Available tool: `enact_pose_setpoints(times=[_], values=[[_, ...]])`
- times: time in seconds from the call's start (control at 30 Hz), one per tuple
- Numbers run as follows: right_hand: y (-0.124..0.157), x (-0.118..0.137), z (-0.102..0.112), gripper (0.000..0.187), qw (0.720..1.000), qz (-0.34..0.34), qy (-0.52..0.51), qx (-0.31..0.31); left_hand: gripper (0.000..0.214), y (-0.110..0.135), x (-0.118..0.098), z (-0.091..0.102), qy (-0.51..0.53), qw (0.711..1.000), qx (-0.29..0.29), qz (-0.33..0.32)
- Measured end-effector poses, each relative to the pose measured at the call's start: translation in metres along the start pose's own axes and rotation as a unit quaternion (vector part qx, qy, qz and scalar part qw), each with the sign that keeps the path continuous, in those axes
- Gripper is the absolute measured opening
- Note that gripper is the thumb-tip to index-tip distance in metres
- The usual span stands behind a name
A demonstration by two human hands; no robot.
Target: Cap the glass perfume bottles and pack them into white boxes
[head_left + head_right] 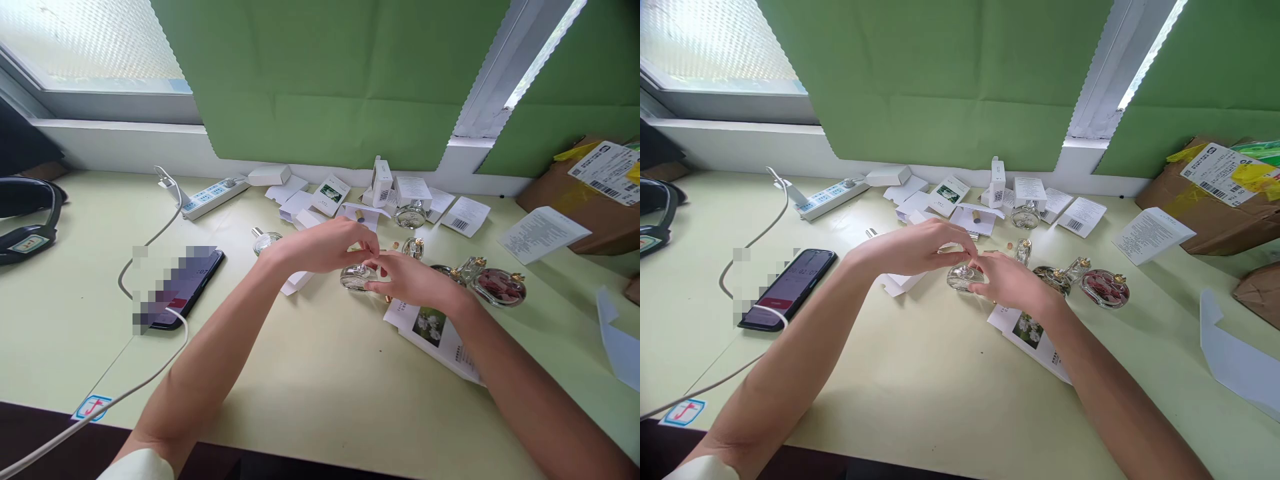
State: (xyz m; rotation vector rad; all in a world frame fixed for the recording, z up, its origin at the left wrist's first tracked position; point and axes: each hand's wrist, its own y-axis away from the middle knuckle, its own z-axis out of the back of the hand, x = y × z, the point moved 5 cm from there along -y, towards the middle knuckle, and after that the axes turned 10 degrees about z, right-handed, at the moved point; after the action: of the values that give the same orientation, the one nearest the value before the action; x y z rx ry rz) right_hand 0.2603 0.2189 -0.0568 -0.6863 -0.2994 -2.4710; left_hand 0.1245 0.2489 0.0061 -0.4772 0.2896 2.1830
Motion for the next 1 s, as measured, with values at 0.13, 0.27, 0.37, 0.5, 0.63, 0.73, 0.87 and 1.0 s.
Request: enact_pose_setpoints(times=[0.13, 0.27, 0.37, 0.5, 0.63, 0.73, 0.87, 1.0], values=[[-0.0005, 0.0019, 0.0004, 0.039, 1.0, 0.012, -0.001, 0.004, 0.027, -0.0001, 0.0016, -0.0036, 0.002, 1.0, 0.017, -0.002], [-0.0013, 0.0027, 0.0009, 0.036, 1.0, 0.016, -0.002, 0.001, 0.025, -0.0001, 0.0039, -0.0045, -0.006, 1.0, 0.015, 0.006], [-0.0011, 0.0034, 0.0013, 0.034, 1.0, 0.018, 0.0, -0.001, 0.023, 0.0, 0.0042, -0.0041, 0.003, 1.0, 0.014, 0.005], [-0.0004, 0.0041, 0.0015, 0.035, 1.0, 0.012, 0.002, 0.003, 0.023, -0.0005, 0.0033, -0.0039, 0.008, 1.0, 0.025, 0.007], [-0.0006, 0.0032, 0.0003, 0.037, 1.0, 0.006, 0.005, 0.012, 0.025, -0.001, 0.003, -0.0035, 0.007, 0.999, 0.036, 0.01], [-0.0008, 0.0, -0.0017, 0.041, 1.0, -0.003, 0.009, 0.018, 0.025, -0.0012, 0.0031, -0.0024, -0.003, 0.999, 0.031, 0.007], [-0.001, -0.0028, -0.0037, 0.045, 1.0, -0.009, 0.012, 0.025, 0.023, -0.0017, 0.0037, -0.0013, -0.017, 1.0, 0.024, 0.005], [-0.0012, -0.0015, -0.0025, 0.044, 1.0, -0.012, 0.012, 0.022, 0.024, -0.0014, 0.004, -0.0014, -0.024, 0.999, 0.022, 0.012]])
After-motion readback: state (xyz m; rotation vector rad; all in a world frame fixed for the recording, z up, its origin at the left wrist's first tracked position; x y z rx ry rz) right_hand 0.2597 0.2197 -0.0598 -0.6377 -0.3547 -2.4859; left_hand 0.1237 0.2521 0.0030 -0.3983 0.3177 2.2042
